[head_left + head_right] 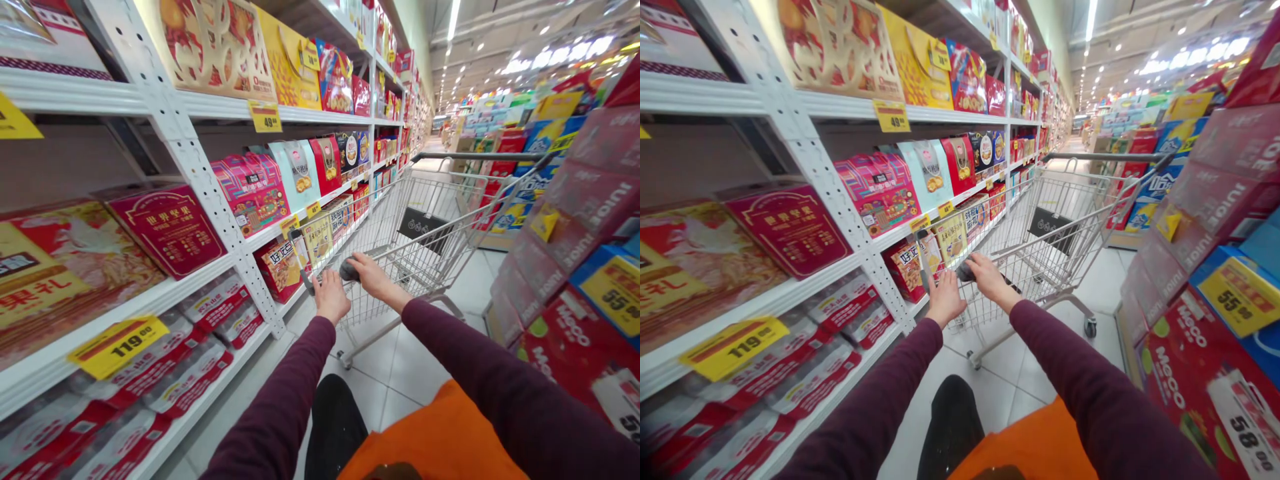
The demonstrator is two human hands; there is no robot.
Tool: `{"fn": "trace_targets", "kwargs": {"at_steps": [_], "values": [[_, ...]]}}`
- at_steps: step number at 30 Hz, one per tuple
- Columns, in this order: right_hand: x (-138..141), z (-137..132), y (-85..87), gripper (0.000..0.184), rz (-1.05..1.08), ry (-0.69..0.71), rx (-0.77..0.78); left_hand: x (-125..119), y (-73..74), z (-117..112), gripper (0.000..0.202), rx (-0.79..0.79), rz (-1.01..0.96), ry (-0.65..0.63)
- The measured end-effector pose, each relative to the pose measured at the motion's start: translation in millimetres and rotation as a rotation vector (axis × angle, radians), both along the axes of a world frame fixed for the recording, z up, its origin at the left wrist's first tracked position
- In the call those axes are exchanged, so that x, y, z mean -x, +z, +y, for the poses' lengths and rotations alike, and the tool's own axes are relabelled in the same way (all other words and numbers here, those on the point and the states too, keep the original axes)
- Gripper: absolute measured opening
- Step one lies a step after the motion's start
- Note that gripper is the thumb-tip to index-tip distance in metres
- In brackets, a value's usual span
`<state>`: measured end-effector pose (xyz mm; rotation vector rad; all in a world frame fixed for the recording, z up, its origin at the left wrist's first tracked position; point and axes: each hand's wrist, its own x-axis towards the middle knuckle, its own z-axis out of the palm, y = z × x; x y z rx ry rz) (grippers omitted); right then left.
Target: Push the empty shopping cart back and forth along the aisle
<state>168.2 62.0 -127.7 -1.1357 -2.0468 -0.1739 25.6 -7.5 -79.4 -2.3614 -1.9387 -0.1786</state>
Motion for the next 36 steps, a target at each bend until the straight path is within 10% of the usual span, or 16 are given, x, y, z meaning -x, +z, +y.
{"fn": "trace_targets", "kwargs": {"at_steps": [11,20,36], "values": [[-85,-6,4.1,0.045,0.226,-0.078,0.161,30,7.6,0,0.077,0.108,0.121,-0.127],[-67,-38,1.1,0.052,0.105,0.008,0.203,-34,-4.4,-13,0.085,0.099,0.123,-0.218],[-144,-69,13.5,0.052,0.019,-0.085,0.321,-91,-16.4,-8,0.084,0.063,0.18,-0.375]]}}
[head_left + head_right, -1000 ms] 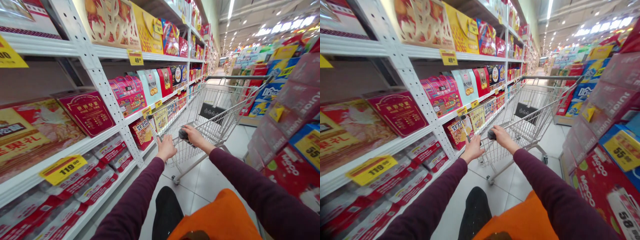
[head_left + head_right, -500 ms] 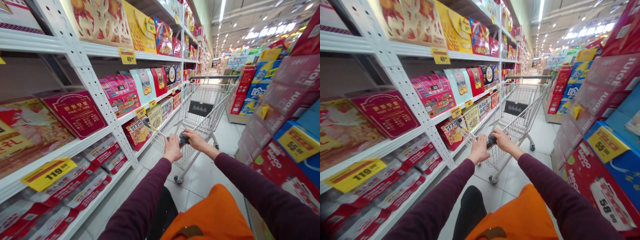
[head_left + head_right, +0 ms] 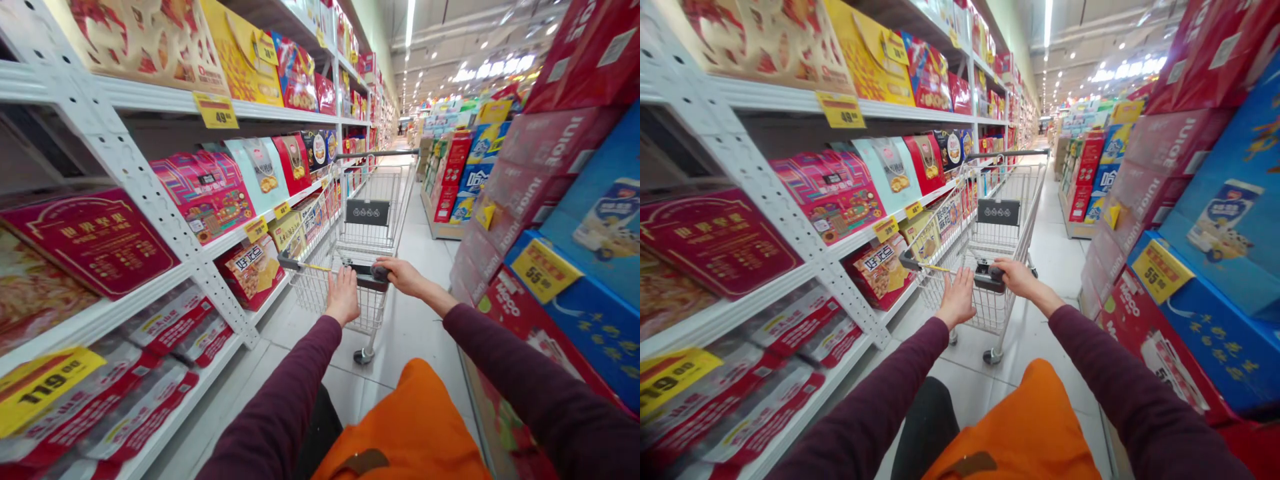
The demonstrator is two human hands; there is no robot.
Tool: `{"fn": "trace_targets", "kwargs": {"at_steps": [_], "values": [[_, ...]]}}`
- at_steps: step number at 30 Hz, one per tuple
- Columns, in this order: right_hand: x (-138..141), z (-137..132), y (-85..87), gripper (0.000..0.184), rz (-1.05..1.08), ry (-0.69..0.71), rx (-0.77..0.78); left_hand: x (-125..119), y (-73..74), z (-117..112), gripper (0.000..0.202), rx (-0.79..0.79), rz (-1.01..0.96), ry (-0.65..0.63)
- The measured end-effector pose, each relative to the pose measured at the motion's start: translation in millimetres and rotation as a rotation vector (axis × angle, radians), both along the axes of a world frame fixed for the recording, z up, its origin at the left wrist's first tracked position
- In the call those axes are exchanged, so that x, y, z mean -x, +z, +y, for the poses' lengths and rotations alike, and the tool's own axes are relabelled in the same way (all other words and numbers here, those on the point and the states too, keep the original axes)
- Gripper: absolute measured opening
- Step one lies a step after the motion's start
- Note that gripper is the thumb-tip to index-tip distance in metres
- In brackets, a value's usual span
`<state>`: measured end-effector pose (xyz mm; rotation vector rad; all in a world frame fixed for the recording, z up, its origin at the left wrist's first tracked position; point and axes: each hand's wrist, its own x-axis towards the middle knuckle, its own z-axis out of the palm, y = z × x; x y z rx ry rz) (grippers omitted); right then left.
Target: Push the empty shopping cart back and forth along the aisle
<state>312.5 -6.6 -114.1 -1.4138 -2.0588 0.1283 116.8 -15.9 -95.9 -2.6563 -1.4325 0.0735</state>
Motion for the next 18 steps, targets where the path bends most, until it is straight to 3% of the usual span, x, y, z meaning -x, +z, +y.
{"fn": "trace_targets", "kwargs": {"at_steps": [4,8,10,18], "values": [[-10,-5,0.0,0.051,-0.031,-0.095,0.02,-12,3.0,5,0.077,-0.009,-0.031,-0.085],[-32,-13,-8.3,0.052,0.065,-0.314,-0.036,-1,3.0,21,0.076,-0.041,-0.036,0.09],[-32,-15,-13.7,0.051,0.114,-0.364,-0.061,2,0.6,25,0.078,-0.053,-0.031,0.118],[49,10,-27.1,0.045,0.09,-0.177,-0.13,-1,0.8,27,0.075,-0.037,-0.032,0.045]]}}
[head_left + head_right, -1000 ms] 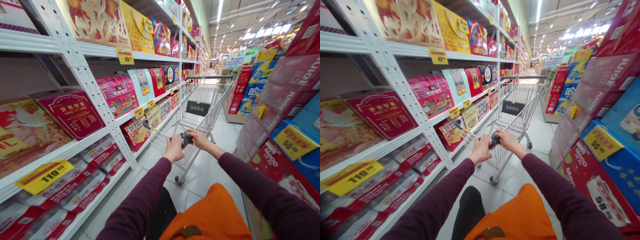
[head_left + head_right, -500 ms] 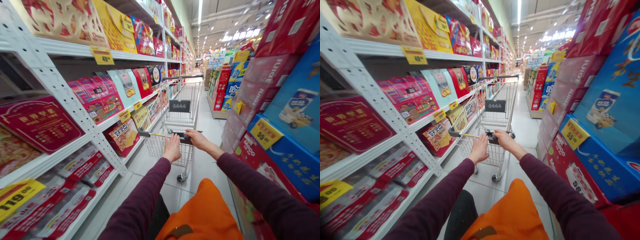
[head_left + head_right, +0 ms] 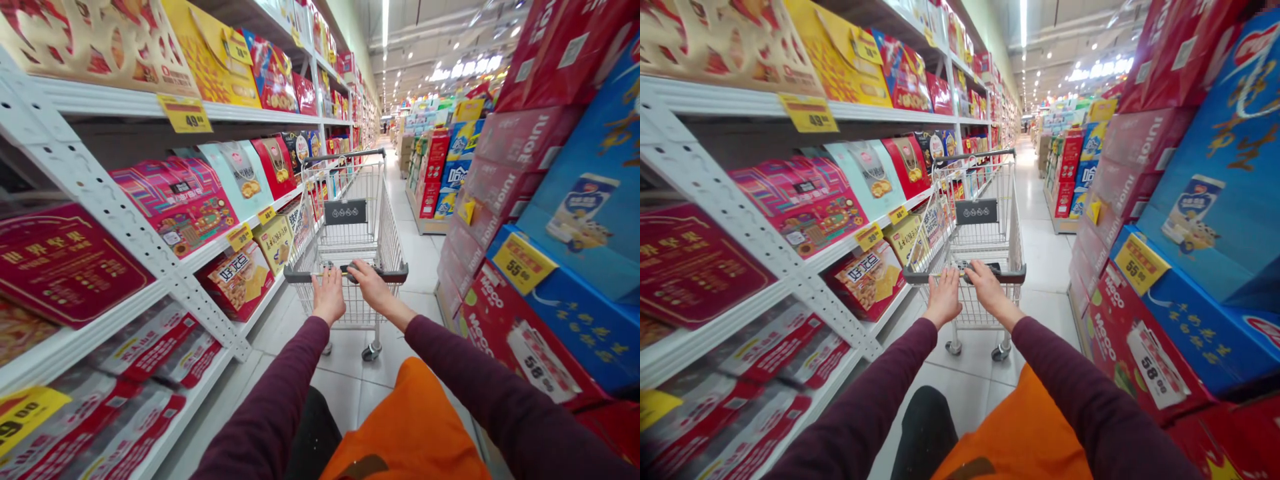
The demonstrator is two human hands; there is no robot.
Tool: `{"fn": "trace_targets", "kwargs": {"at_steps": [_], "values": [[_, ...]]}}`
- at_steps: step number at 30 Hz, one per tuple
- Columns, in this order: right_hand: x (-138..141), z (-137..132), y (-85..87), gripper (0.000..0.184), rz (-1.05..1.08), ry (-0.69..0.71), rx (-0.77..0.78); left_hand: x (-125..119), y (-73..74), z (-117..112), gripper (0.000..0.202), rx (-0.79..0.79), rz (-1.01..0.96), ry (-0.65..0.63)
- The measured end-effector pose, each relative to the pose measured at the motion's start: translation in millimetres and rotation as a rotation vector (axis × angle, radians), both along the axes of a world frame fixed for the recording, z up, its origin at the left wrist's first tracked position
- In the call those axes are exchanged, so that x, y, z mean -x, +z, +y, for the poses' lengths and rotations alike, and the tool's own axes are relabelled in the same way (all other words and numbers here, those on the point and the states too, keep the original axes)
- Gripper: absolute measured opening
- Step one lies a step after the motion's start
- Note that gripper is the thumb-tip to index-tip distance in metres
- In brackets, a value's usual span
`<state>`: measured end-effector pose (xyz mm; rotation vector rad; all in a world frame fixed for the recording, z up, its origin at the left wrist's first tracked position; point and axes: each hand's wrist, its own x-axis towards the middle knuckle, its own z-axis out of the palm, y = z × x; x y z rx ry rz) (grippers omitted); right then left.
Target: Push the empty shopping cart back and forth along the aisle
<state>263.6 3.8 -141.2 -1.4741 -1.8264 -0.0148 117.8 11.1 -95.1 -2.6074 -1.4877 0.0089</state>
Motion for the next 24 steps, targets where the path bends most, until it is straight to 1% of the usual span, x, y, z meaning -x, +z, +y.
{"fn": "trace_targets", "kwargs": {"at_steps": [2,3,5,7,8,9,11,15,17,19,21,22,24], "values": [[-5,2,-1.0,0.043,-0.041,0.021,-0.021,8,2.5,5,0.074,0.004,-0.003,0.048],[-13,1,-1.2,0.042,-0.048,-0.002,-0.025,14,3.2,8,0.074,0.0,-0.006,0.094],[-36,-2,-1.4,0.042,-0.044,-0.1,-0.019,24,3.2,12,0.074,-0.015,-0.011,0.168],[-55,-6,-2.2,0.042,-0.035,-0.189,-0.001,32,1.5,13,0.075,-0.027,-0.013,0.183],[-59,-6,-3.2,0.043,-0.033,-0.214,0.009,34,0.7,13,0.076,-0.029,-0.012,0.178],[-58,-5,-4.5,0.044,-0.033,-0.223,0.018,35,0.1,12,0.076,-0.028,-0.012,0.173],[-39,0,-7.9,0.047,-0.026,-0.202,0.028,36,0.2,10,0.077,-0.026,-0.006,0.161],[26,20,-11.0,0.048,-0.006,-0.072,0.007,40,4.4,11,0.076,-0.01,0.002,0.11],[47,26,-10.6,0.046,-0.018,-0.01,-0.015,48,5.8,15,0.076,-0.018,-0.018,0.13],[51,26,-11.8,0.046,-0.043,0.03,-0.039,59,5.2,20,0.076,-0.045,-0.054,0.223],[42,21,-15.5,0.048,-0.068,0.046,-0.068,70,2.8,24,0.077,-0.065,-0.069,0.296],[36,18,-17.7,0.05,-0.078,0.044,-0.081,75,1.3,26,0.077,-0.067,-0.066,0.299],[29,15,-20.8,0.051,-0.087,0.022,-0.093,81,-1.6,26,0.077,-0.067,-0.055,0.263]]}}
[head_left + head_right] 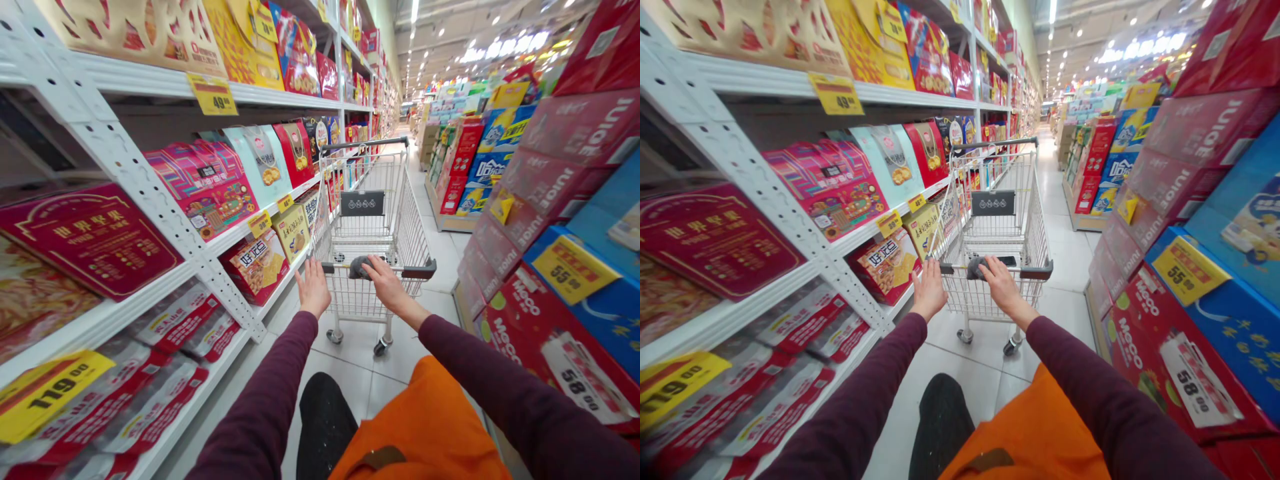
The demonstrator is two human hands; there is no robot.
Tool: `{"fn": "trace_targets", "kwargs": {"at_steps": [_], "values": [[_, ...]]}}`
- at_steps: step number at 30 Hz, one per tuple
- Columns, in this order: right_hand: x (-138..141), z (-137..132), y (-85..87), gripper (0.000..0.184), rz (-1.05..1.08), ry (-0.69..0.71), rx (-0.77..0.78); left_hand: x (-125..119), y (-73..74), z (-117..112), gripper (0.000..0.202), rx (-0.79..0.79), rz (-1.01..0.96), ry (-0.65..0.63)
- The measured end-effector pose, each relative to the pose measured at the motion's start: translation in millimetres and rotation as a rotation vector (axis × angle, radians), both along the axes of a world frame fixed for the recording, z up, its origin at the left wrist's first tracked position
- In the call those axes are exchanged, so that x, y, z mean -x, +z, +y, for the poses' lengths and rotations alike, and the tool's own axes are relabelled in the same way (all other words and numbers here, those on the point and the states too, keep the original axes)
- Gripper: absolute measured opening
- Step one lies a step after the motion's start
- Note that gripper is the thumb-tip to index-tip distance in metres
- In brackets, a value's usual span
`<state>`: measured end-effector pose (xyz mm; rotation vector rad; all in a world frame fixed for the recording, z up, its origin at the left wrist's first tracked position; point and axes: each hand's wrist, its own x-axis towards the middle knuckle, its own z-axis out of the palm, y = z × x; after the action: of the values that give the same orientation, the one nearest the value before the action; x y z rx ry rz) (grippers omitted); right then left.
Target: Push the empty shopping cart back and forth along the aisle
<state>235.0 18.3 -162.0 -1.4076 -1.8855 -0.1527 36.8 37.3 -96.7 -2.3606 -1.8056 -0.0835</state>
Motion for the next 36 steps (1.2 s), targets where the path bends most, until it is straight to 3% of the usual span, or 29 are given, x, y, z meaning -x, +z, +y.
{"fn": "trace_targets", "kwargs": {"at_steps": [3,7,11,14,17,22,25,27,29,33,36], "values": [[16,9,2.9,0.048,0.002,0.001,0.027,5,-1.1,0,0.075,0.002,-0.02,-0.027],[69,36,18.9,0.044,0.0,0.102,0.055,15,4.1,3,0.069,0.021,-0.073,-0.063],[95,45,28.6,0.041,-0.05,0.146,0.072,24,10.9,7,0.065,-0.025,-0.117,-0.008],[75,31,25.6,0.043,-0.114,0.148,0.074,19,10.9,4,0.067,-0.044,-0.095,-0.006],[32,10,20.3,0.044,-0.12,0.099,0.068,6,6.6,-1,0.07,-0.008,-0.044,-0.065],[-56,-26,15.4,0.047,-0.012,-0.112,0.062,-4,1.7,-4,0.074,0.026,-0.004,-0.074],[-87,-42,10.7,0.049,0.06,-0.219,0.022,-6,2.2,-3,0.074,0.028,-0.014,-0.042],[-86,-43,6.1,0.049,0.086,-0.251,-0.003,-13,2.3,-6,0.073,0.032,-0.019,-0.035],[-68,-35,1.9,0.048,0.097,-0.247,-0.015,-25,1.5,-11,0.072,0.04,-0.013,-0.077],[-15,-9,1.5,0.045,0.048,-0.117,0.012,-50,-1.5,-21,0.071,0.063,0.013,-0.191],[-7,-2,7.6,0.044,0.01,-0.058,0.015,-55,-1.6,-22,0.071,0.069,0.026,-0.2]]}}
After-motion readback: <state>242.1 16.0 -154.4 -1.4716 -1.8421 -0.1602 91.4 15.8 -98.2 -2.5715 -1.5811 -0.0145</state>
